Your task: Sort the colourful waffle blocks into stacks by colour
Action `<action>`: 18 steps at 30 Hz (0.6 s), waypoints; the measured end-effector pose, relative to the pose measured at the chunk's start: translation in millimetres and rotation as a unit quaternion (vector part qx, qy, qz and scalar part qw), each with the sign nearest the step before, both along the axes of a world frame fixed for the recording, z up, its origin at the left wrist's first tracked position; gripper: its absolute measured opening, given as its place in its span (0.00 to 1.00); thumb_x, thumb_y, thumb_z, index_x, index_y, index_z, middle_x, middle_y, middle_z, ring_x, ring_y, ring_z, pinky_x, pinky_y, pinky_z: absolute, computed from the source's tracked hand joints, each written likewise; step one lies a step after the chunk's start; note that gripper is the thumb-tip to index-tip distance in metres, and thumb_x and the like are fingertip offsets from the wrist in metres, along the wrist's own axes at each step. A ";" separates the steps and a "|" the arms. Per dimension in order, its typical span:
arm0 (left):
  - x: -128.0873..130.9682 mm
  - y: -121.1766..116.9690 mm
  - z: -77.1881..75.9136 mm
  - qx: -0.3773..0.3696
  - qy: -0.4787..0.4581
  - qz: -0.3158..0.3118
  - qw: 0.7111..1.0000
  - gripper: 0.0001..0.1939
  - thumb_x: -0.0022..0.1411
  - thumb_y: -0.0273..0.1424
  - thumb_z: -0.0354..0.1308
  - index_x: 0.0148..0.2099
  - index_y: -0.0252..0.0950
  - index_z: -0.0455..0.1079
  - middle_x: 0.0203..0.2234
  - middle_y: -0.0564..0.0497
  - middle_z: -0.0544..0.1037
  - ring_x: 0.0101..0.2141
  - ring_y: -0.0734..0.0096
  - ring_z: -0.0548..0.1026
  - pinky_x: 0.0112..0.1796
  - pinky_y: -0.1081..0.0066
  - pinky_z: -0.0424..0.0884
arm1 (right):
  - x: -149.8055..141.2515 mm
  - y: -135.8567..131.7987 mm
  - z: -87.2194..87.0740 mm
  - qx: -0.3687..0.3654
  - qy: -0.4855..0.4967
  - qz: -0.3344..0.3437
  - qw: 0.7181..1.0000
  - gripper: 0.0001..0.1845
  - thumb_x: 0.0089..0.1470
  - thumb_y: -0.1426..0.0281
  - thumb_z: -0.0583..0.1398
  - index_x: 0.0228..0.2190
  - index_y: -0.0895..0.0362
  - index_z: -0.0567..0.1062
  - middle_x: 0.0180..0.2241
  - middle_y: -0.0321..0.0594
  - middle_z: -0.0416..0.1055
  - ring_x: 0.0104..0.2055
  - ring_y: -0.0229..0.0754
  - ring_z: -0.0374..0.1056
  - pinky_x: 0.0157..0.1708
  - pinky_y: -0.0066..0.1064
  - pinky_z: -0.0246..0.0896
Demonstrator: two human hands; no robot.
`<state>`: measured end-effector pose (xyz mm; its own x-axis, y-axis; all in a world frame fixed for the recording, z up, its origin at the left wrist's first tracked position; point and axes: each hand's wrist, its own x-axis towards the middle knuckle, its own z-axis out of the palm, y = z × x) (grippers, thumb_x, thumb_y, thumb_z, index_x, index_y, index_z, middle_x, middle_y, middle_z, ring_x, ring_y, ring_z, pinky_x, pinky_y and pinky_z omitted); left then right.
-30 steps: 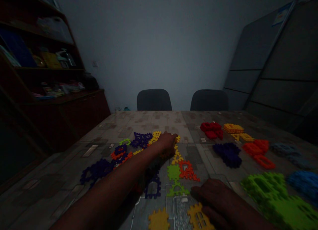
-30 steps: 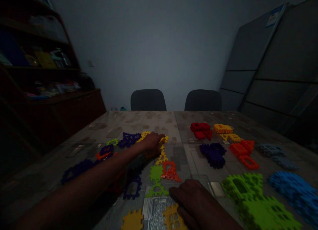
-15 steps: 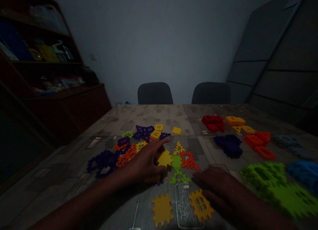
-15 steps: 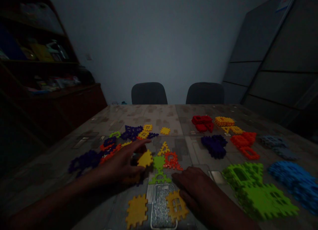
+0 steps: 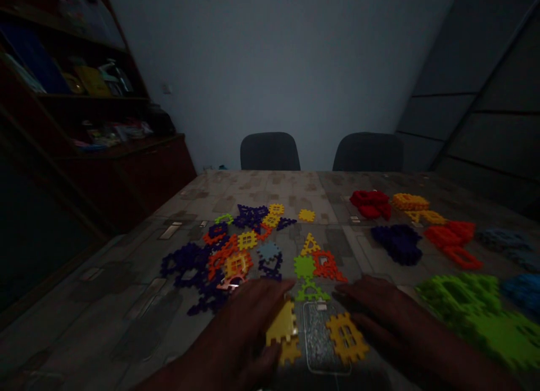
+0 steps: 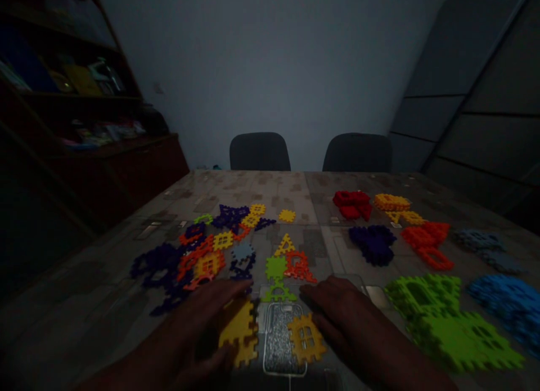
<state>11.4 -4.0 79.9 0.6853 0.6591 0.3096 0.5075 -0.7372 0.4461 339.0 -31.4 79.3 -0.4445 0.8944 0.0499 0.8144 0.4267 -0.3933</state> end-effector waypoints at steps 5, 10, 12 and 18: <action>4.8 -13.9 -32.4 0.032 0.002 -0.033 0.999 0.48 0.57 0.24 0.59 0.73 0.48 0.39 0.59 0.43 0.71 0.56 0.51 0.71 0.57 0.50 0.70 | -2.8 1.7 0.0 -0.002 0.015 0.009 1.000 0.19 0.65 0.69 0.57 0.56 0.48 0.74 0.52 0.44 0.76 0.51 0.50 0.72 0.48 0.41 0.71; 10.6 -12.8 -37.6 0.049 0.017 -0.025 0.998 0.49 0.54 0.23 0.60 0.73 0.45 0.40 0.58 0.42 0.72 0.55 0.50 0.72 0.58 0.46 0.67 | -1.3 0.9 -1.9 -0.001 0.012 -0.002 1.000 0.18 0.65 0.68 0.57 0.56 0.48 0.74 0.53 0.45 0.75 0.52 0.50 0.72 0.50 0.41 0.70; 4.4 -12.4 -29.3 0.061 0.016 -0.003 0.998 0.45 0.58 0.28 0.61 0.72 0.45 0.43 0.61 0.43 0.71 0.58 0.49 0.70 0.60 0.46 0.65 | -2.2 0.6 -1.3 -0.009 0.012 -0.009 1.000 0.18 0.67 0.67 0.56 0.57 0.48 0.73 0.54 0.45 0.75 0.53 0.50 0.71 0.51 0.43 0.69; -27.5 6.5 9.9 0.134 -0.062 0.177 0.973 0.22 0.72 0.33 0.53 0.66 0.47 0.59 0.58 0.49 0.73 0.56 0.59 0.73 0.57 0.61 0.70 | -24.5 8.0 5.5 -0.044 0.048 0.008 0.998 0.18 0.66 0.70 0.53 0.54 0.56 0.74 0.49 0.50 0.76 0.49 0.50 0.72 0.50 0.44 0.69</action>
<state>-16.0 2.5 89.8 0.3763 0.7315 0.5686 0.7052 -0.6242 0.3363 314.5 -23.4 84.8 -0.4560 0.8899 0.0144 0.7639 0.3997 -0.5066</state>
